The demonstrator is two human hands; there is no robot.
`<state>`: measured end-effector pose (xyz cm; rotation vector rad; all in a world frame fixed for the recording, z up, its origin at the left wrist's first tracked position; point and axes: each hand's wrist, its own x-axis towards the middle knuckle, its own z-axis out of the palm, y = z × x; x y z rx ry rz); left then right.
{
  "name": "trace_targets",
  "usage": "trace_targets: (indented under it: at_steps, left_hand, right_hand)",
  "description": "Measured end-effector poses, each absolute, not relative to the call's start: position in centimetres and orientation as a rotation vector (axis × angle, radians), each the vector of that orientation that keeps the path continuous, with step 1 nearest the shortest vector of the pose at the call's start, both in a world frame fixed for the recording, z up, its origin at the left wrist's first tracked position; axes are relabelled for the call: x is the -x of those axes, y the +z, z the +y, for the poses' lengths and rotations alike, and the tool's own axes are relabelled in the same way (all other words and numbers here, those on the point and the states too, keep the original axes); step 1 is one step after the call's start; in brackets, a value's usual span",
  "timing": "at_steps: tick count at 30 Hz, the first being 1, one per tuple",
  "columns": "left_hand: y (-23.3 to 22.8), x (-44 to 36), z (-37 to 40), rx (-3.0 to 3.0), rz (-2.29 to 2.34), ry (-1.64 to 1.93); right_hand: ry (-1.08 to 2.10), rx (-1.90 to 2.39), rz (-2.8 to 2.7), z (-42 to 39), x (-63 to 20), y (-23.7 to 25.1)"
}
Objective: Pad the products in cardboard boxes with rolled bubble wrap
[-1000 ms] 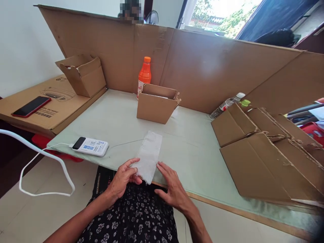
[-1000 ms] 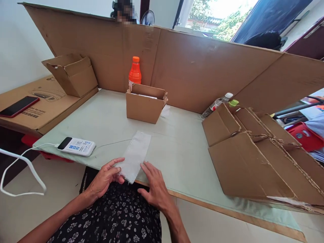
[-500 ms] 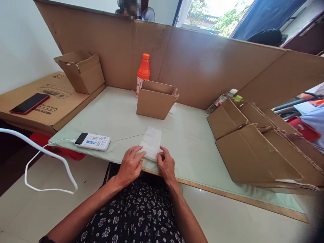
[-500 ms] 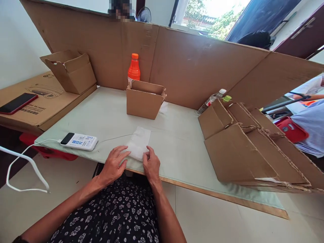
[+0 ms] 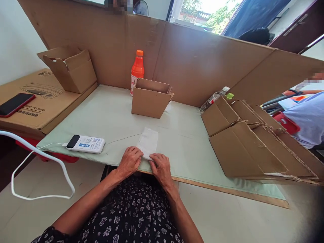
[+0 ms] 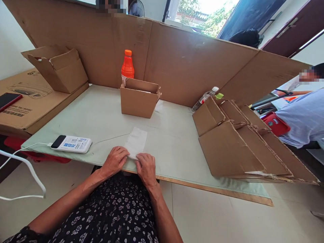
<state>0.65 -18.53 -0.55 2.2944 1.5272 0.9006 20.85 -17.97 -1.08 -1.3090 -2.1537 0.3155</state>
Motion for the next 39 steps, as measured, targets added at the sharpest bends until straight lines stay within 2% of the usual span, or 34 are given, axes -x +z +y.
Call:
trace_targets:
  at_steps: [4, 10, 16, 24, 31, 39]
  left_hand:
    - [-0.6, -0.4, -18.0, -2.233, 1.598, 0.913]
    - [-1.3, -0.9, -16.6, -2.153, 1.686, 0.947]
    - [-1.0, 0.2, -18.4, -2.111, 1.595, 1.02]
    - [-0.8, 0.2, -18.3, -1.901, 1.663, 1.051]
    - [-1.1, 0.7, -19.9, -1.47, 1.64, 1.229]
    - [-0.4, -0.6, -21.2, -1.037, 1.349, 1.268]
  right_hand:
    - [0.318, 1.383, -2.084, -17.7, -21.0, -1.3]
    - [0.134, 1.352, -2.105, -18.9, -20.9, -0.8]
    - [0.303, 1.369, -2.149, -18.2, -20.3, -1.4]
    - [0.254, 1.39, -2.115, -18.0, -20.3, -0.5]
    - [0.411, 1.389, -2.149, -16.5, -18.8, -0.5]
    - [0.638, 1.265, -2.093, -18.5, -18.7, 0.1]
